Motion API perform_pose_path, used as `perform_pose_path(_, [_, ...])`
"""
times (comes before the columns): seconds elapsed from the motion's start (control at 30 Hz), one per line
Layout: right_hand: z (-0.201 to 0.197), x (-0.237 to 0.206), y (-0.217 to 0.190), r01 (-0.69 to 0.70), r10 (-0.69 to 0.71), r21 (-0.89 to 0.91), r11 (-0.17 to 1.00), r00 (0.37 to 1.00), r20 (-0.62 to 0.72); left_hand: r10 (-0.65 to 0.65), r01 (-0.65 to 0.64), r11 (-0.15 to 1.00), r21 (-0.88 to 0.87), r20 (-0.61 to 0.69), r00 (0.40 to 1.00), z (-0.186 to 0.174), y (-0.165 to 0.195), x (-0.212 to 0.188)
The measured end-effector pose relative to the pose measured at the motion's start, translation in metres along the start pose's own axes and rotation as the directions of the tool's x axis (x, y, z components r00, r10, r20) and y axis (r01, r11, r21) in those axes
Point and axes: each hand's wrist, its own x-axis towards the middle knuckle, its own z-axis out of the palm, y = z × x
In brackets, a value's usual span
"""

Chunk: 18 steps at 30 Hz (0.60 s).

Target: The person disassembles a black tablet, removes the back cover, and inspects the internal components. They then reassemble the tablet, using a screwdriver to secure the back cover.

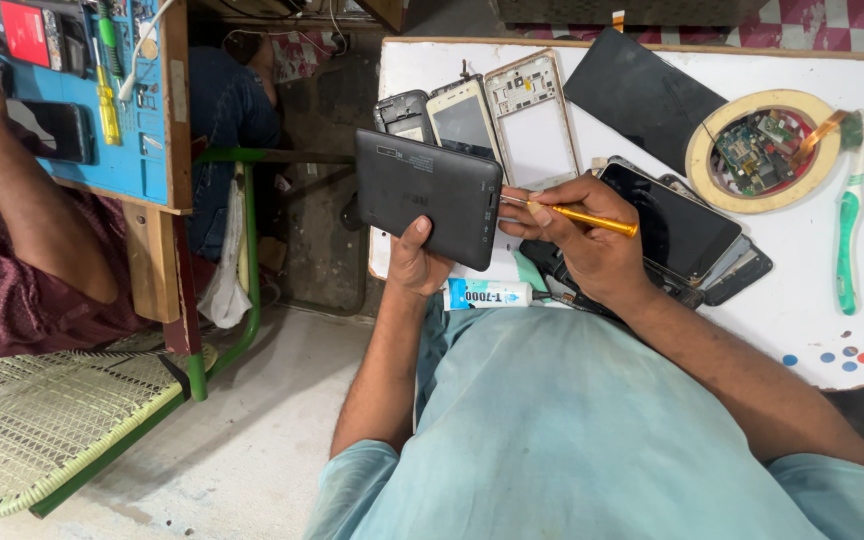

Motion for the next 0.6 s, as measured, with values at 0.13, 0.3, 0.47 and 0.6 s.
perform_pose_path(0.13, [0.0007,0.0006,-0.0012,0.015,-0.016,-0.076,0.997,1.0,-0.005,0.011,-0.011,1.0,-0.003,0.016,1.0,-0.0031,0.0003,0.001])
perform_pose_path(0.3, [0.0028,-0.0009,-0.0038,0.027,-0.027,-0.084,0.996,1.0,0.002,0.015,-0.015,1.0,-0.008,0.023,1.0,-0.0022,-0.0006,0.0019])
perform_pose_path(0.47, [0.0046,-0.0015,-0.0041,0.033,-0.033,-0.063,0.997,0.999,0.004,0.025,-0.025,1.0,0.0,0.021,0.999,0.0034,-0.0003,0.003])
perform_pose_path(0.6, [0.0045,-0.0012,-0.0022,0.035,-0.035,-0.037,0.999,0.999,-0.009,0.028,-0.028,1.0,0.007,0.014,1.0,0.0064,0.0001,0.0031])
